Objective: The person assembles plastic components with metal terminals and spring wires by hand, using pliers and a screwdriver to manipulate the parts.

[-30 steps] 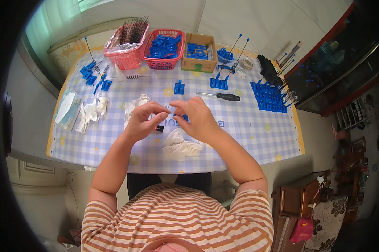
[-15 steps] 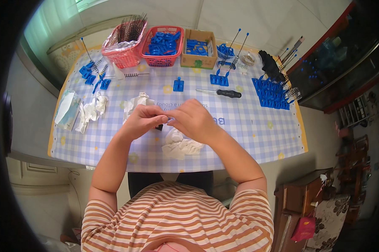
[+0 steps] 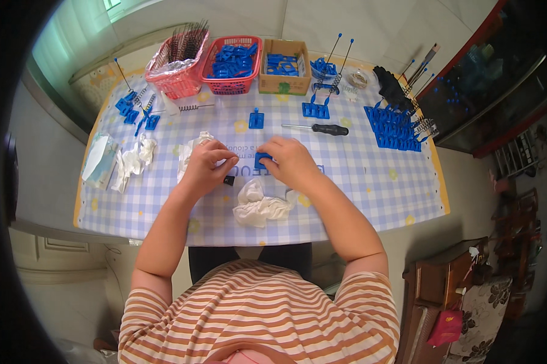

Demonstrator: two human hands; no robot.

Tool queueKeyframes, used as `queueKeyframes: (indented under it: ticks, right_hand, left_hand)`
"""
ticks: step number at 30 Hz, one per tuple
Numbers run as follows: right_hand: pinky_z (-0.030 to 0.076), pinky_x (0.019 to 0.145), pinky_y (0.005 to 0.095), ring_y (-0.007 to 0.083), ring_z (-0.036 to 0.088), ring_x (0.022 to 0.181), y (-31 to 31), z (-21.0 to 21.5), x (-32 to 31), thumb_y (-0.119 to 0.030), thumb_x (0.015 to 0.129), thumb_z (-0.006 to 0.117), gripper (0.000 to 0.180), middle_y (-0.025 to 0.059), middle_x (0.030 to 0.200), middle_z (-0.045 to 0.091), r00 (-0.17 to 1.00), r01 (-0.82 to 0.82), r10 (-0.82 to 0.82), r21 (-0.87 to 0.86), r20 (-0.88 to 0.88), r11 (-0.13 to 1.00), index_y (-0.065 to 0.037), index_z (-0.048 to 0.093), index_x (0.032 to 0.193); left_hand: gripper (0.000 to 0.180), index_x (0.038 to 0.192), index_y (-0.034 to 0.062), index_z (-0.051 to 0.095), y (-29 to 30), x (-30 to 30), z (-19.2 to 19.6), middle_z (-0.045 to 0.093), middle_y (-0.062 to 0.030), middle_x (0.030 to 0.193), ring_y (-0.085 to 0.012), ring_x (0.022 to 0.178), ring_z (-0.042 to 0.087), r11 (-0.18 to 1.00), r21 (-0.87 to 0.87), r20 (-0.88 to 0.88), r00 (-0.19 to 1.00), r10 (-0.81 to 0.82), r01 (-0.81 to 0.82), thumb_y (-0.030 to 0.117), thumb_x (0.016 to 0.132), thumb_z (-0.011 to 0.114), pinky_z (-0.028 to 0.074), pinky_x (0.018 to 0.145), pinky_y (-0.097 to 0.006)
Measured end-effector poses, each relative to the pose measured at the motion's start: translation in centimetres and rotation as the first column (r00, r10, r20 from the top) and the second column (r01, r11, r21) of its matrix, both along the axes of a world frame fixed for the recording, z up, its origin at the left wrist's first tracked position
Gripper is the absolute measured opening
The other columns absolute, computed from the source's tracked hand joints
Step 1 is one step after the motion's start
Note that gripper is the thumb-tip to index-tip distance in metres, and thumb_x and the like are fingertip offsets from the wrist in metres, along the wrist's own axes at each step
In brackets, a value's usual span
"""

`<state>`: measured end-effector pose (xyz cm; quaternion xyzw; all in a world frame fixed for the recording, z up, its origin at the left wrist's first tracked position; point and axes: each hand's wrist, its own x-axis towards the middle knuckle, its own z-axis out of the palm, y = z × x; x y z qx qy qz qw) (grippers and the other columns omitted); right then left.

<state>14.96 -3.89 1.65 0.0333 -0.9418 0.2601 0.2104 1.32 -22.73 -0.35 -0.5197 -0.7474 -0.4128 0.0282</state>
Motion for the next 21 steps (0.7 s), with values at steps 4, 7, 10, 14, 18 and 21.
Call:
queueKeyframes:
  ticks: [4,7,10,14,18,21]
  right_hand:
    - [0.049,0.072,0.041,0.0315,0.061,0.08,1.0,-0.1,0.0,-0.011,0.076,0.071,0.018,0.0084,0.087,0.063,0.996,0.085,-0.085,-0.026,0.005,0.996,-0.008,0.066,0.093]
    - [0.048,0.075,0.0409,0.031,0.061,0.082,1.2,-0.3,-0.1,-0.012,0.076,0.072,0.02,0.0087,0.089,0.063,0.993,0.114,-0.114,-0.003,0.03,0.993,-0.007,0.066,0.095]
    - [0.047,0.079,0.0406,0.0303,0.06,0.086,0.9,0.0,0.0,-0.013,0.077,0.071,0.022,0.009,0.091,0.062,0.992,0.125,-0.125,-0.03,-0.001,0.992,-0.006,0.066,0.097]
    - [0.045,0.082,0.0403,0.0298,0.059,0.089,0.1,0.6,0.0,-0.014,0.078,0.071,0.022,0.0093,0.091,0.062,0.974,0.142,-0.123,0.089,-0.192,0.986,-0.004,0.066,0.097]
    - [0.044,0.082,0.0397,0.0296,0.058,0.088,-0.4,1.0,0.2,-0.013,0.077,0.072,0.02,0.0092,0.091,0.062,0.967,0.091,-0.072,0.067,-0.246,0.994,-0.004,0.066,0.095]
    - [0.045,0.081,0.0393,0.0294,0.059,0.087,-0.3,0.9,0.2,-0.013,0.077,0.072,0.019,0.0092,0.091,0.062,0.964,0.073,-0.054,0.061,-0.259,0.995,-0.004,0.066,0.093]
  left_hand:
    - [0.006,0.08,0.0077,0.074,0.3,0.5,-0.4,0.064,-0.0052,0.079,-0.0254,0.081,0.058,1.0,-0.003,-0.121,0.993,0.001,-0.002,0.012,0.075,0.074,0.044,0.078,-0.038]
    - [0.006,0.079,0.0097,0.075,0.4,0.7,-0.5,0.064,-0.004,0.08,-0.0245,0.084,0.058,0.998,-0.058,-0.168,0.986,-0.012,0.002,0.013,0.074,0.074,0.043,0.081,-0.037]
    - [0.007,0.08,0.0104,0.075,0.2,0.7,-0.5,0.063,-0.0035,0.081,-0.0239,0.085,0.058,0.995,-0.103,-0.2,0.979,-0.031,0.01,0.012,0.073,0.074,0.042,0.082,-0.037]
    - [0.009,0.081,0.0106,0.075,0.0,0.6,-0.5,0.062,-0.0033,0.081,-0.0238,0.086,0.057,0.993,-0.113,-0.21,0.976,-0.05,0.027,0.011,0.071,0.074,0.042,0.083,-0.037]
    - [0.011,0.082,0.0104,0.075,-0.1,0.8,0.0,0.062,-0.0037,0.082,-0.0243,0.087,0.057,0.99,-0.137,-0.173,0.984,-0.045,0.021,0.01,0.071,0.074,0.042,0.084,-0.037]
    - [0.013,0.084,0.0103,0.075,-0.1,1.0,0.2,0.062,-0.0041,0.083,-0.0247,0.088,0.057,0.988,-0.156,-0.163,0.986,-0.029,0.003,0.009,0.071,0.073,0.042,0.084,-0.037]
